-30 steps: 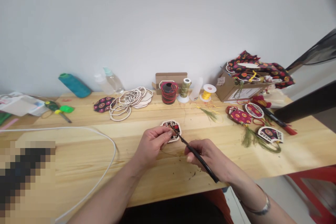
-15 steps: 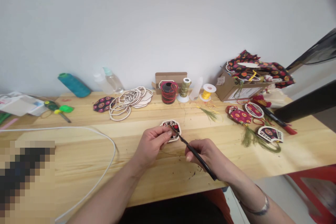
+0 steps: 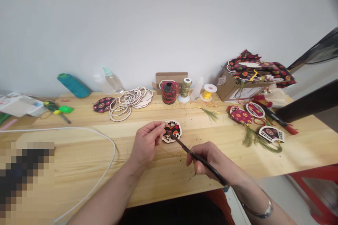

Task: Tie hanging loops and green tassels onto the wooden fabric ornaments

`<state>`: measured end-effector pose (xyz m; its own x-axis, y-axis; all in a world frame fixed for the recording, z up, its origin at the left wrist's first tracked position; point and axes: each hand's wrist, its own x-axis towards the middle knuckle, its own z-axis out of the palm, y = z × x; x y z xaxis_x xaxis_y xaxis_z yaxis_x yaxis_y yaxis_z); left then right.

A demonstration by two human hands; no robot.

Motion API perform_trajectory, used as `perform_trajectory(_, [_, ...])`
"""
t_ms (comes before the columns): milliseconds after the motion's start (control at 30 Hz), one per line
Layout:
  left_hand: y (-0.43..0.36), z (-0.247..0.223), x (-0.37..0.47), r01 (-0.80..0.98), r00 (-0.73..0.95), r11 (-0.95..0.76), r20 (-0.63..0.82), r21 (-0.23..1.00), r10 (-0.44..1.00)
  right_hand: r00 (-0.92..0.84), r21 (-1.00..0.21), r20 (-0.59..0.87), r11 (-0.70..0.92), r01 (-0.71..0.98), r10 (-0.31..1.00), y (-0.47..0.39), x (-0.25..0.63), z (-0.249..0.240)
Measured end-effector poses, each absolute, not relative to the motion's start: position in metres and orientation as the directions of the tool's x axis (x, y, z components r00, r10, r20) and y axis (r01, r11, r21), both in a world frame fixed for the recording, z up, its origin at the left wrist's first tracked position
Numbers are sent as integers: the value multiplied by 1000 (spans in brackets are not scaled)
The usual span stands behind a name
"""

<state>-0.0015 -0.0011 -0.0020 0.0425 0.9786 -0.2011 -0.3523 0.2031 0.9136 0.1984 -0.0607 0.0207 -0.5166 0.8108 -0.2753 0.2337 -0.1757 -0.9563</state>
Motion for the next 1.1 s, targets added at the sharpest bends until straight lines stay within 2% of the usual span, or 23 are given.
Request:
perform_trajectory(167, [3,-2,-3,-450,35,210,-218,868,975,-539,-840,-342,6,543,770,-69,203,32])
perform_trajectory(233, [3,-1,-3,-461,21,209,-225,863,974,-519,-748,-335,112,654,787,-72,207,36])
perform_trajectory(300, [2,0,-3,-468,7,205,-229,860,974,-424,-604,-307,170,779,852,-74,215,39])
perform_trajectory(400, [2,1,-4,-475,-8,204,-236,856,972,-196,-296,-262,115,948,945,-74,232,36])
perform_trajectory(467, [2,2,-4,-473,-10,203,-236,857,972,-93,-134,-259,59,989,961,-73,245,31])
perform_trajectory(533, [2,2,-4,-476,-9,198,-230,857,973,-20,-37,-255,11,999,967,-72,259,27])
perform_trajectory(600, [2,2,-4,-481,-6,196,-227,854,974,29,7,-242,-28,1000,970,-72,271,23])
perform_trajectory(767, [1,2,-3,-488,6,202,-228,849,974,57,33,-206,-52,998,977,-74,289,19])
perform_trajectory(867, [1,3,-3,-488,8,201,-226,849,974,24,60,-85,-19,998,996,-69,279,22])
perform_trajectory(900, [1,3,-3,-488,10,201,-225,850,974,-21,27,-22,21,999,1000,-66,272,23])
perform_trajectory(967, [1,3,-3,-483,13,200,-221,852,975,-148,-130,92,159,979,985,-59,251,26])
perform_trajectory(1033, [1,4,-3,-479,16,198,-217,855,976,-302,-335,138,331,882,943,-50,226,29])
perform_trajectory(1100, [1,4,-3,-481,22,197,-212,854,977,-385,-450,188,428,784,904,-40,200,29])
